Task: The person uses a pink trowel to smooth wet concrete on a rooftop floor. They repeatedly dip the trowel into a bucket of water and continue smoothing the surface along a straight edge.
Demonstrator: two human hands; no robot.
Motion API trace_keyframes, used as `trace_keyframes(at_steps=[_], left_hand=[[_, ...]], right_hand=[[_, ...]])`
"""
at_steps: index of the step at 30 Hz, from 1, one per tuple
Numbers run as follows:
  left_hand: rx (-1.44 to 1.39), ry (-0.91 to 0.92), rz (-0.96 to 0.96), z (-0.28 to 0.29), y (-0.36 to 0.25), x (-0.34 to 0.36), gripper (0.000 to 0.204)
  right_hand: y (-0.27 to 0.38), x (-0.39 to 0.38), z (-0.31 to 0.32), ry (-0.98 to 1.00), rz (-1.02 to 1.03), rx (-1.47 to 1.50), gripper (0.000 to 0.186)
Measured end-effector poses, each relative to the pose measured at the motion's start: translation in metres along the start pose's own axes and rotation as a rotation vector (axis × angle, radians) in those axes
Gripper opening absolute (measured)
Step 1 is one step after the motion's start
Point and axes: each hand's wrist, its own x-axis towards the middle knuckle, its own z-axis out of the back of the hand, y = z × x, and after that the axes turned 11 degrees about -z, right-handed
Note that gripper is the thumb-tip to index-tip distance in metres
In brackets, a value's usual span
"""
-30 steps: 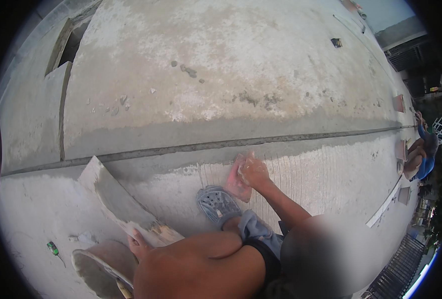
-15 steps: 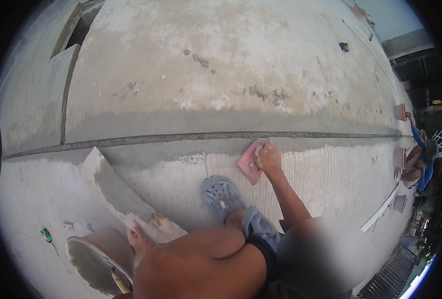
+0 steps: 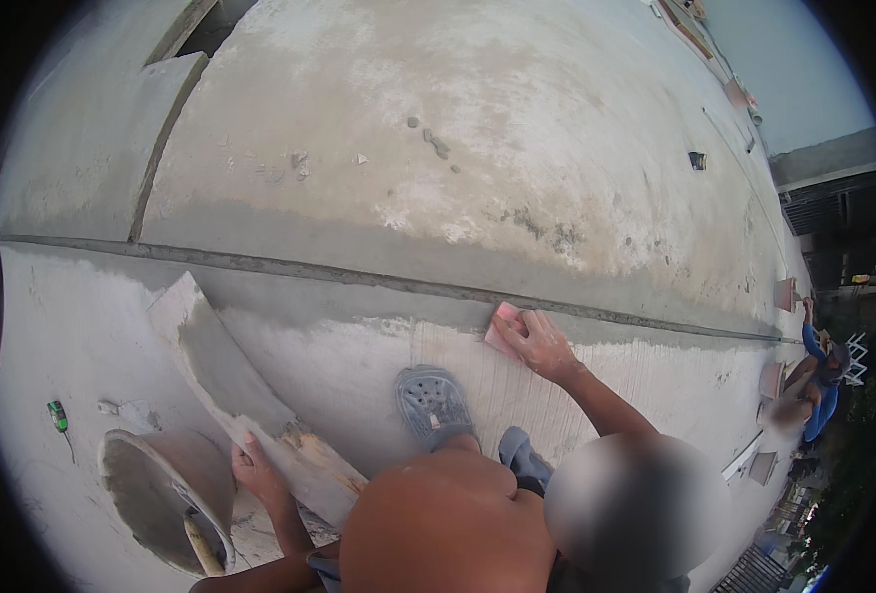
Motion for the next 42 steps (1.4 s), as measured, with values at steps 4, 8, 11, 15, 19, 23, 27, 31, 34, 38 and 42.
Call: trace_keyframes(at_steps=[4, 8, 11, 15, 19, 23, 27, 31, 34, 38, 42], left_hand=[[-0.104, -0.068, 0.060, -0.006, -0.004, -0.007, 0.039], [-0.059, -0.082, 0.019, -0.004, -0.003, -0.011, 0.039], [-0.089, -0.044, 0.079, -0.011, -0.011, -0.010, 0.040], [-0.041, -0.027, 0.094, -0.027, -0.010, 0.001, 0.041], [-0.002, 0.000, 0.125, -0.020, -0.029, 0.008, 0.041], [0.028, -0.046, 0.109, -0.020, -0.033, 0.003, 0.041], [-0.002, -0.074, 0.140, -0.027, -0.026, -0.003, 0.040], [0.016, -0.019, 0.115, -0.035, -0.026, -0.002, 0.040], [0.016, -0.020, 0.101, -0.042, -0.032, 0.001, 0.039], [0.006, -0.040, 0.101, -0.037, -0.041, 0.005, 0.038], [0.016, -0.064, 0.089, -0.023, -0.030, -0.002, 0.038]], right_hand=[[-0.060, -0.041, -0.008, 0.070, 0.038, 0.028, 0.058], [-0.102, -0.081, 0.012, 0.174, 0.029, -0.018, 0.055], [-0.065, -0.056, 0.019, 0.181, 0.021, 0.024, 0.052], [0.015, 0.027, 0.001, 0.028, 0.144, 0.179, 0.052], [0.028, 0.046, -0.002, 0.122, 0.197, 0.134, 0.048], [-0.050, -0.009, -0.002, 0.179, 0.168, 0.114, 0.048], [-0.087, -0.037, 0.031, 0.254, 0.127, 0.003, 0.050], [-0.032, 0.020, 0.029, 0.148, 0.193, 0.026, 0.047], [-0.007, 0.055, 0.020, 0.127, 0.241, 0.063, 0.046], [-0.048, 0.020, 0.008, 0.134, 0.180, 0.018, 0.047], [-0.121, -0.061, 0.023, 0.229, 0.047, -0.032, 0.047]])
